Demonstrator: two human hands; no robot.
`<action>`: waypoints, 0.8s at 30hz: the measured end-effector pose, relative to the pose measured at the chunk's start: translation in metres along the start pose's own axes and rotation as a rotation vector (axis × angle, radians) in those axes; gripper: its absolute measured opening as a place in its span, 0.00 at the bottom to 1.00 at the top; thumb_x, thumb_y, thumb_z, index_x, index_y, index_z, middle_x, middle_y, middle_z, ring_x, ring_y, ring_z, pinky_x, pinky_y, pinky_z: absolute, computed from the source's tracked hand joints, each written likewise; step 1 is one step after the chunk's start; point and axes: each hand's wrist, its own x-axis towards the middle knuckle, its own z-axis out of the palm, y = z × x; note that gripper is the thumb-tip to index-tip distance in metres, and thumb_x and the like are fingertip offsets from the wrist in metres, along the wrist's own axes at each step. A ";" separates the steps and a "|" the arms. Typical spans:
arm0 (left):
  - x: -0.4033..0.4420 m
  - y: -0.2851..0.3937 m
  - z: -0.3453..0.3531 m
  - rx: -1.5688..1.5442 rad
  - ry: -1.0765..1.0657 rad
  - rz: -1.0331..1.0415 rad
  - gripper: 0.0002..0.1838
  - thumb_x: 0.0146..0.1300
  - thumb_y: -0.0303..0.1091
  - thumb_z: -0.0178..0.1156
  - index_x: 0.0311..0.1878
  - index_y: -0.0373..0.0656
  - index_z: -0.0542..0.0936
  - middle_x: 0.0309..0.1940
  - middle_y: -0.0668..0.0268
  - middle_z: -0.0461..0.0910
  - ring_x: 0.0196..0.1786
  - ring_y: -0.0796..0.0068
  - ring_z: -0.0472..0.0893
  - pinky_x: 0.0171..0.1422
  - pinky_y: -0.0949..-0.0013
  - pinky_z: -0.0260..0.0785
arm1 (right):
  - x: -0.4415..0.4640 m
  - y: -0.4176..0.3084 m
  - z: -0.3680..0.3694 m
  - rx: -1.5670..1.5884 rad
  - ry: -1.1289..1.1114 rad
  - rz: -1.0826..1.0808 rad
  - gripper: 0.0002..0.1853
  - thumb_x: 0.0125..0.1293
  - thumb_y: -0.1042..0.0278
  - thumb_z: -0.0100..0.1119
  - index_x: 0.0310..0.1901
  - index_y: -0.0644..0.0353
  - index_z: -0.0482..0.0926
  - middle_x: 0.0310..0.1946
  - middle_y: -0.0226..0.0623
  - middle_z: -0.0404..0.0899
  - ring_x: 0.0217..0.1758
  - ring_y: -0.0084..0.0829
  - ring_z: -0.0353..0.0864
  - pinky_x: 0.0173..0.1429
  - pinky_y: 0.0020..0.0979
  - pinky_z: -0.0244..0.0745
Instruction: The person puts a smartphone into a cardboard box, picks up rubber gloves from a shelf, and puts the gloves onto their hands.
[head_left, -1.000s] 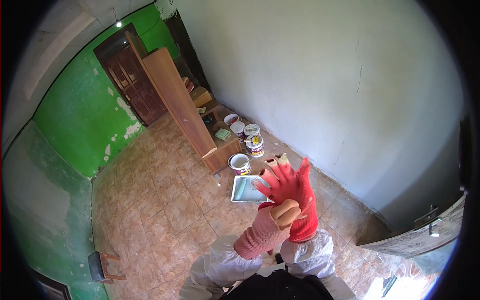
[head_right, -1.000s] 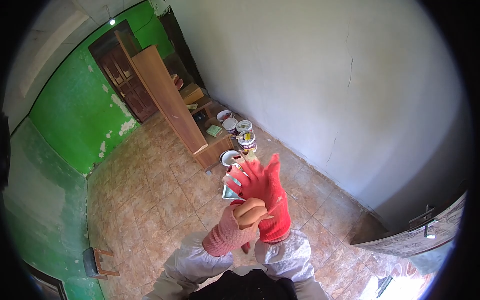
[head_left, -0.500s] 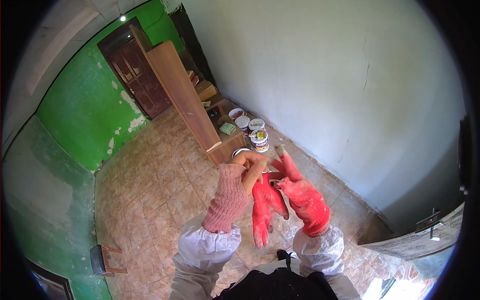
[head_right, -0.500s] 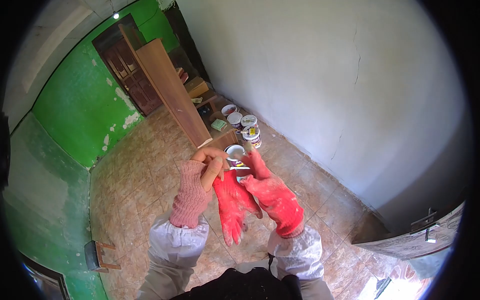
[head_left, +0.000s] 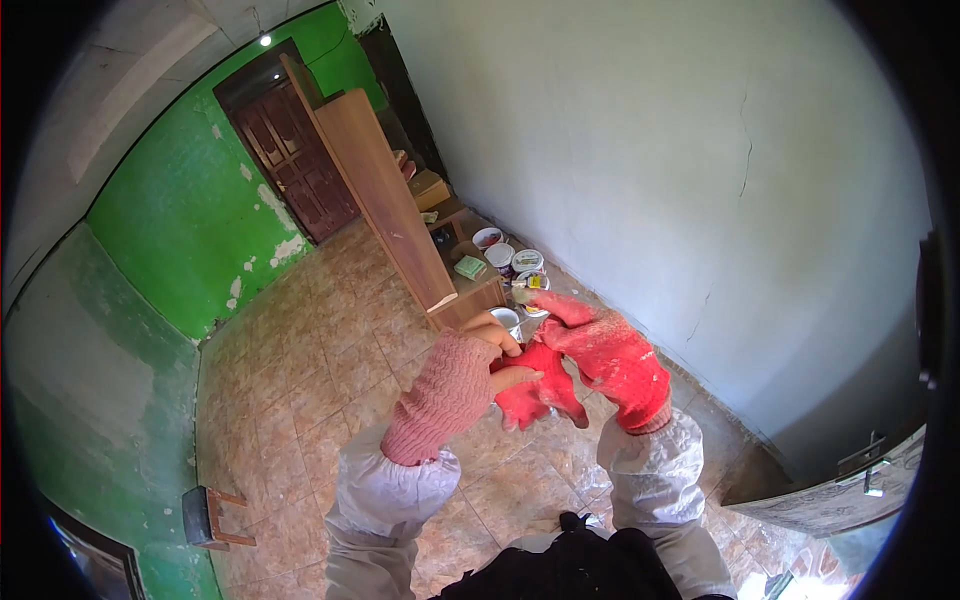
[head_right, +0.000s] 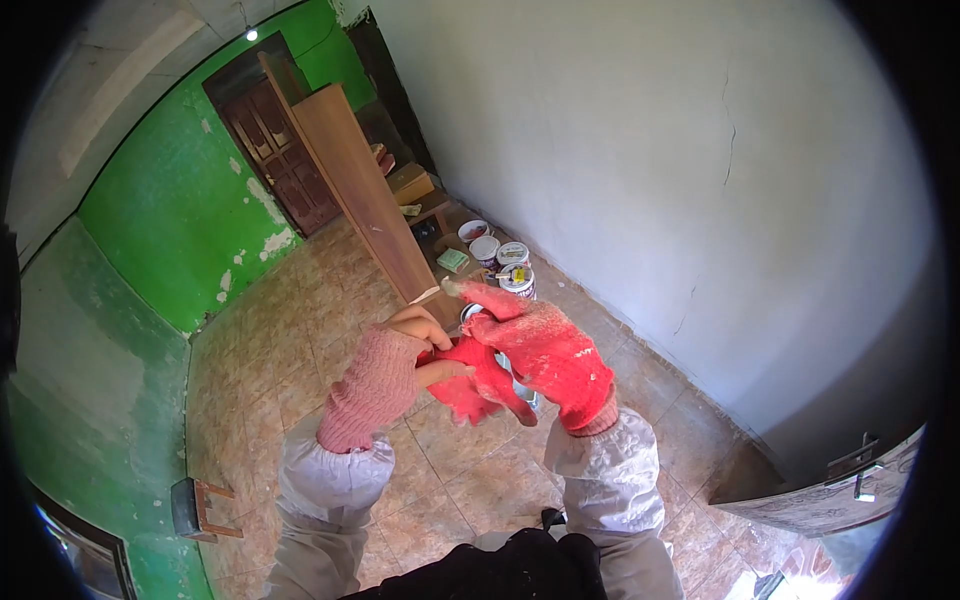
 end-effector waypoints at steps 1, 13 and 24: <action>0.001 -0.002 0.000 0.000 0.001 0.003 0.17 0.43 0.34 0.75 0.29 0.38 0.76 0.31 0.64 0.72 0.31 0.75 0.75 0.33 0.71 0.68 | 0.003 -0.004 0.000 0.006 -0.008 0.029 0.08 0.63 0.78 0.53 0.43 0.67 0.80 0.58 0.48 0.73 0.40 0.30 0.79 0.44 0.27 0.74; 0.037 -0.001 -0.003 -0.193 0.045 -0.322 0.23 0.62 0.47 0.59 0.31 0.30 0.81 0.19 0.55 0.77 0.23 0.65 0.78 0.30 0.65 0.70 | 0.015 -0.025 0.008 0.121 0.221 0.484 0.29 0.59 0.70 0.59 0.63 0.60 0.66 0.33 0.31 0.76 0.34 0.20 0.73 0.36 0.22 0.71; 0.048 0.019 -0.001 -0.289 -0.195 -0.045 0.17 0.64 0.39 0.58 0.41 0.32 0.71 0.33 0.57 0.74 0.33 0.69 0.79 0.36 0.65 0.73 | 0.014 0.022 -0.002 0.488 0.247 0.316 0.17 0.65 0.70 0.54 0.54 0.66 0.74 0.46 0.38 0.78 0.45 0.26 0.77 0.51 0.26 0.72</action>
